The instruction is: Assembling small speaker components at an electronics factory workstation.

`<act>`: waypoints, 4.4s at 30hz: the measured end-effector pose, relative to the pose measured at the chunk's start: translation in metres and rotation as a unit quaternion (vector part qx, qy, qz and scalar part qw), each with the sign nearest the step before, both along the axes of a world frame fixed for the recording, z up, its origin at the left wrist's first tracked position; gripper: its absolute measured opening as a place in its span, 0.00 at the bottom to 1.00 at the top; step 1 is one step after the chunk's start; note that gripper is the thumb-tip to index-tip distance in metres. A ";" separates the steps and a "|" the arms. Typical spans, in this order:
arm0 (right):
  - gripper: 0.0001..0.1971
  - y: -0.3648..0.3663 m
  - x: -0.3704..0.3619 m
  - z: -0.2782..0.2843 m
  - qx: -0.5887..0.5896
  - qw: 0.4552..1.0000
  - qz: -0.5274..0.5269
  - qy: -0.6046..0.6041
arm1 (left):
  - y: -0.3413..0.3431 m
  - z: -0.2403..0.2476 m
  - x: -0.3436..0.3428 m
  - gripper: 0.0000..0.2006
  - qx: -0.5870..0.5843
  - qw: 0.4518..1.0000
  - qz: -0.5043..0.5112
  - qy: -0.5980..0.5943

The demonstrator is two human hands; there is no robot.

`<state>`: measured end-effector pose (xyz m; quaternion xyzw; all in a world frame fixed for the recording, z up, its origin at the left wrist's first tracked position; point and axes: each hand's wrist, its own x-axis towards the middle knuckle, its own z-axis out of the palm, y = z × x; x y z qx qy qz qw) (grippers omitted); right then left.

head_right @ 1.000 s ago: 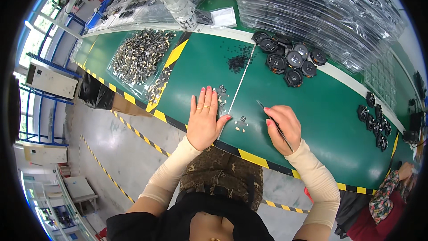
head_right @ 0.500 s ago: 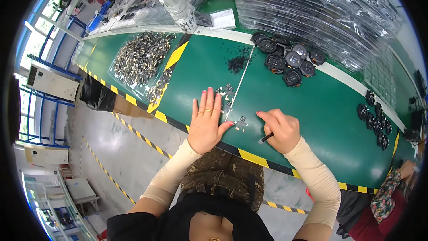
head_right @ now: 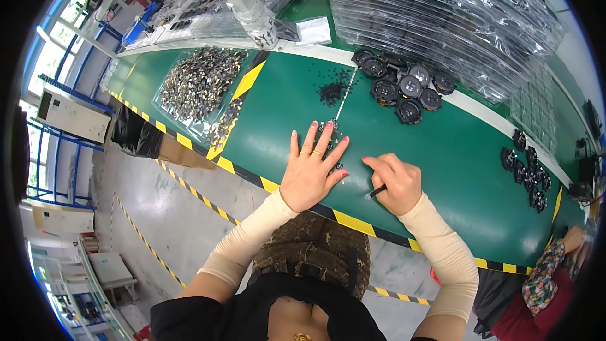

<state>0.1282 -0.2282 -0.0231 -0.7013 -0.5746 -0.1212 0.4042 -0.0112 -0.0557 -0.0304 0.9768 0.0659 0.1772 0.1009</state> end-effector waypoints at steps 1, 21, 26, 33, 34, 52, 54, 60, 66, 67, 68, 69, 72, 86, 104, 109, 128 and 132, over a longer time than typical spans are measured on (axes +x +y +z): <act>0.21 0.000 0.000 0.000 -0.001 1.000 -0.002 0.000 | 0.003 0.000 0.002 0.30 0.000 1.000 0.001 -0.001; 0.18 0.000 -0.002 0.000 -0.004 1.000 0.007 -0.002 | 0.159 -0.021 0.052 0.22 0.093 0.994 0.057 0.006; 0.18 -0.002 0.000 -0.001 -0.011 1.000 0.004 -0.007 | 0.174 -0.014 0.071 0.21 0.080 0.994 0.068 -0.029; 0.18 0.005 -0.003 0.002 -0.011 1.000 0.024 -0.001 | 0.164 -0.001 0.083 0.18 0.041 0.994 0.013 -0.096; 0.18 0.003 -0.002 0.001 -0.015 1.000 0.017 -0.001 | 0.157 0.004 0.087 0.18 0.049 0.993 0.003 -0.108; 0.20 0.002 0.000 0.001 -0.032 0.999 0.026 0.005 | 0.152 0.001 -0.073 0.15 0.163 0.940 0.280 -0.108; 0.19 0.002 -0.001 0.004 -0.035 0.999 0.029 0.006 | 0.158 0.005 -0.061 0.16 0.174 0.931 0.300 -0.116; 0.18 0.004 -0.002 0.002 -0.033 0.999 0.037 0.002 | 0.165 0.003 -0.043 0.13 0.183 0.936 0.287 -0.083; 0.22 -0.001 -0.003 0.000 -0.039 0.999 0.038 0.005 | 0.093 0.001 -0.057 0.13 0.111 0.971 0.183 -0.109; 0.22 -0.001 -0.002 0.001 -0.039 0.999 0.036 0.004 | 0.082 0.002 -0.059 0.13 0.081 0.977 0.165 -0.111; 0.22 0.000 -0.001 0.001 -0.046 0.998 0.032 0.007 | 0.071 0.004 -0.061 0.14 0.015 0.984 0.139 -0.110; 0.23 0.001 -0.001 0.001 -0.046 0.998 0.037 0.005 | 0.063 0.003 -0.065 0.15 -0.007 0.988 0.111 -0.103; 0.23 0.004 -0.002 0.003 -0.053 0.998 0.044 -0.007 | 0.037 0.005 -0.070 0.16 -0.058 0.993 0.061 -0.088; 0.18 0.060 -0.040 0.008 -0.102 0.990 0.094 -0.034 | 0.021 0.002 -0.069 0.14 -0.060 0.983 0.146 -0.096; 0.08 0.064 -0.006 0.006 -0.088 0.981 -0.107 -0.132 | 0.008 0.006 -0.079 0.09 -0.050 0.983 0.118 -0.129; 0.08 0.057 -0.027 0.000 -0.139 0.979 -0.056 -0.134 | 0.010 0.005 -0.067 0.13 -0.040 0.989 0.082 -0.118; 0.06 0.046 0.035 0.003 0.078 0.974 0.038 0.208 | -0.011 -0.004 -0.028 0.17 -0.059 0.992 -0.006 -0.108; 0.08 0.063 0.038 -0.008 0.058 0.958 0.027 0.279 | -0.011 -0.004 -0.028 0.16 -0.063 0.992 -0.017 -0.109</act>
